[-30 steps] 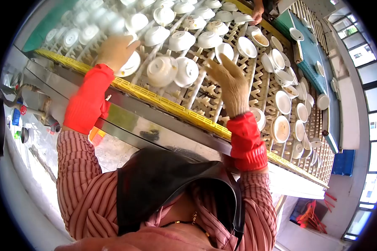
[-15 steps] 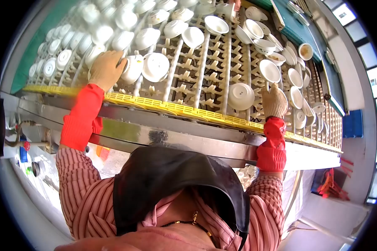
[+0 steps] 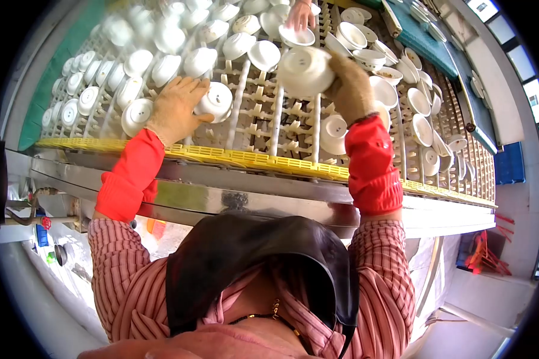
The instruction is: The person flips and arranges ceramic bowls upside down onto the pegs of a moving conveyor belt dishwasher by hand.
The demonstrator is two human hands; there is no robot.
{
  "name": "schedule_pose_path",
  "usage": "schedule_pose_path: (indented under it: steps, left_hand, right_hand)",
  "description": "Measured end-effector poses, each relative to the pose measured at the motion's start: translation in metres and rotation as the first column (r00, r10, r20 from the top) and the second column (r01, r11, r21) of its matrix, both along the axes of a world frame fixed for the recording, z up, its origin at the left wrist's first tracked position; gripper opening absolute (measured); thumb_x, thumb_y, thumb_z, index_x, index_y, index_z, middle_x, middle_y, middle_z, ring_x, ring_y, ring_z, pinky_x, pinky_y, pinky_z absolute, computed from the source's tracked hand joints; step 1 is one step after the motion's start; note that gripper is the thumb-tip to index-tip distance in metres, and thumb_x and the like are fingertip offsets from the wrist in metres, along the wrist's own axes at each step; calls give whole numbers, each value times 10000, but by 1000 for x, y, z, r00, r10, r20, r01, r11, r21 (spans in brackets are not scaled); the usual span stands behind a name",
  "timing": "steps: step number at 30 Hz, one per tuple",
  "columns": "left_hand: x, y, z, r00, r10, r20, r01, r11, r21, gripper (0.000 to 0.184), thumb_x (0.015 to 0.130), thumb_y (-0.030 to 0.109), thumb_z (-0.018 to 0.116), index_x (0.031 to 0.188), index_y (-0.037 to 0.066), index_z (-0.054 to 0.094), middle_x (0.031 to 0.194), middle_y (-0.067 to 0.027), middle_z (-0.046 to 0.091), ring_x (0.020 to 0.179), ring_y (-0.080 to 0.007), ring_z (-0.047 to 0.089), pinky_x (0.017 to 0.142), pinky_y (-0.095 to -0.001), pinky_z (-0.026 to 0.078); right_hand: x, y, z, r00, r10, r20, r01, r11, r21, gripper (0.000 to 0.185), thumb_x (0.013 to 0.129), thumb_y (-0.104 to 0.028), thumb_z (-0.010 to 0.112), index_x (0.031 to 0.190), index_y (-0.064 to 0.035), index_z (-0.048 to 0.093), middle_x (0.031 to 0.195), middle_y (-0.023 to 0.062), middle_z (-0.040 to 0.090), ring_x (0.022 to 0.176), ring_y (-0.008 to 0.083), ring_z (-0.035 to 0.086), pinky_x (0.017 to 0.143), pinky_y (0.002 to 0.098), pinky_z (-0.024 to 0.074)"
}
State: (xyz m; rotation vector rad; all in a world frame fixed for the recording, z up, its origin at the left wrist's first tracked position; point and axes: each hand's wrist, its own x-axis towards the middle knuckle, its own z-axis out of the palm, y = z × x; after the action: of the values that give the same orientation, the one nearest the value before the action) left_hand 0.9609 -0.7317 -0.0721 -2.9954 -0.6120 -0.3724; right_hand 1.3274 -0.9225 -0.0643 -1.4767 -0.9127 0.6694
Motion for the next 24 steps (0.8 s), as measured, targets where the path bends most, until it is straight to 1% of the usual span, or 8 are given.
schedule_pose_path:
  steps: [2, 4, 5, 8, 10, 14, 20, 24]
  left_hand:
    - [-2, 4, -5, 1000, -1, 28, 1, 1000, 21, 688, 894, 371, 860, 1434, -10, 671, 1353, -180, 731, 1271, -369, 650, 1165, -460, 487]
    - [-3, 1, -5, 998, 24, 61, -25, 1000, 18, 675, 897, 362, 857, 1430, -12, 677, 1370, -187, 732, 1279, -378, 652, 1164, -466, 490]
    - [-1, -1, -4, 996, 44, 75, -45, 999, 6, 668, 900, 358, 855, 1426, -14, 681, 1374, -191, 732, 1282, -382, 654, 1164, -469, 492]
    - [9, -7, -5, 993, 63, 100, -60, 998, -32, 629, 920, 359, 841, 1398, -24, 696, 1365, -198, 735, 1281, -394, 659, 1161, -480, 500]
    - [23, -14, -4, 993, 16, 120, -11, 999, -46, 610, 937, 377, 829, 1373, -30, 704, 1350, -203, 736, 1281, -399, 660, 1159, -484, 503]
    - [67, -39, -5, 982, -142, 121, 150, 987, -62, 578, 942, 460, 804, 1248, -24, 724, 1200, -196, 718, 1172, -378, 669, 1099, -474, 523]
    - [176, -120, 2, 837, -511, 193, 516, 856, 32, 606, 907, 513, 807, 1227, 2, 746, 1144, -143, 716, 1107, -300, 657, 1051, -454, 525]
    - [248, -168, -33, 748, -627, 216, 593, 778, 206, 617, 839, 535, 847, 1217, 55, 760, 1201, -102, 728, 1149, -290, 664, 1158, -454, 497]
  right_hand:
    - [-16, 11, -10, 912, 126, -390, -90, 990, 110, 298, 1124, -241, 618, 1215, 23, 723, 1101, 112, 781, 915, 214, 819, 769, 348, 675]
    - [-5, 8, -21, 975, -178, 134, 191, 977, -95, 349, 1091, -231, 632, 1319, 12, 737, 1133, 118, 808, 991, 255, 823, 882, 355, 659]
    - [22, 0, -39, 809, -180, 559, 217, 976, -1, 434, 1061, -278, 668, 1387, 6, 710, 1193, 145, 809, 1061, 306, 809, 949, 394, 634]
    - [58, -29, -35, 381, -127, 916, 487, 869, -82, 789, 967, -495, 751, 1594, -48, 576, 1454, 239, 715, 1330, 412, 692, 1120, 484, 538]
    - [80, -52, -38, 318, -76, 945, 569, 813, -126, 777, 975, -511, 752, 1572, -34, 613, 1505, 232, 690, 1372, 405, 673, 1161, 480, 518]
    - [122, -76, -49, 504, 112, 856, 562, 711, -424, 627, 1017, -593, 617, 1249, -30, 767, 1193, 303, 759, 1130, 494, 719, 991, 573, 558]
    - [153, -51, -64, 513, 140, 847, 613, 631, -476, 555, 1006, -557, 693, 1301, -94, 773, 1154, 252, 793, 1107, 451, 756, 983, 551, 583]
    - [152, -52, -42, 505, 82, 859, 120, 979, -164, 388, 1093, -333, 684, 1391, -87, 721, 1156, 227, 797, 1078, 389, 781, 922, 451, 615]
